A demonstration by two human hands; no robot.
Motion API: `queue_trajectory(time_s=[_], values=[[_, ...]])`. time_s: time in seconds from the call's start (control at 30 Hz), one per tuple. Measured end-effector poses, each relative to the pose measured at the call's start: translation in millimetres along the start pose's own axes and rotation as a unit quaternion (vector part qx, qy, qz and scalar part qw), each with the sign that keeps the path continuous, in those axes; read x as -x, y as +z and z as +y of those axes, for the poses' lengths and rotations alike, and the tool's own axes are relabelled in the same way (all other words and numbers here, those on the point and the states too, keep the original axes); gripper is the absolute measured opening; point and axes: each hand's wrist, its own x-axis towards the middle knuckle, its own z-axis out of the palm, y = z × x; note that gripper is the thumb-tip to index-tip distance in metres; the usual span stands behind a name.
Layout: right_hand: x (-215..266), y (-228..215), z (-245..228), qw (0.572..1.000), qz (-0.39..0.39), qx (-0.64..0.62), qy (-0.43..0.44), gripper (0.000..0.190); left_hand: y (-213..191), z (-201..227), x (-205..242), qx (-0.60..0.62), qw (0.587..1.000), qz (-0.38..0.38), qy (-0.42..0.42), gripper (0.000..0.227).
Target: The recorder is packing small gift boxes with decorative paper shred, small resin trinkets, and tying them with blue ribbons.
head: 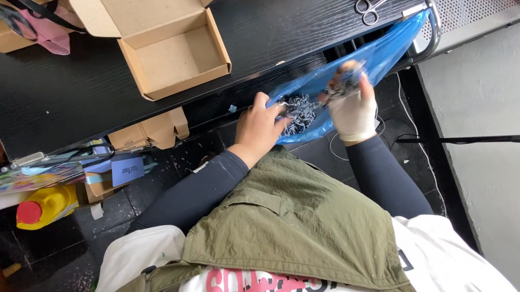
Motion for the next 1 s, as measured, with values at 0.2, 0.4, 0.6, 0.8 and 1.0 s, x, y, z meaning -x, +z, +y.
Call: queue_trajectory(time_s=[0.2,0.4,0.6,0.8,1.0], values=[[18.6,31.9,31.4,0.992,-0.038,-0.058,0.102,0.045,7.0,10.0,-7.3,0.085,0.995,-0.047,0.004,0.085],[3.4,19.8,12.5,0.985,-0.014,0.170,-0.001,0.030,28.9,-13.8,0.7,0.039,0.996,-0.044,0.065,0.010],[-15.5,1.5,-64.2,0.965,0.027,0.223,-0.134,0.033,24.2,-15.5,3.9,-0.022,0.994,-0.061,0.084,0.017],[-13.2,11.9,-83.8,0.934,-0.025,0.310,-0.175,0.035,35.7,-26.6,-3.7,-0.094,0.991,-0.084,0.045,0.017],[2.8,47.6,-50.7,0.986,-0.074,0.149,0.016,0.028,30.9,-20.8,-10.2,-0.081,0.992,-0.089,0.036,0.029]])
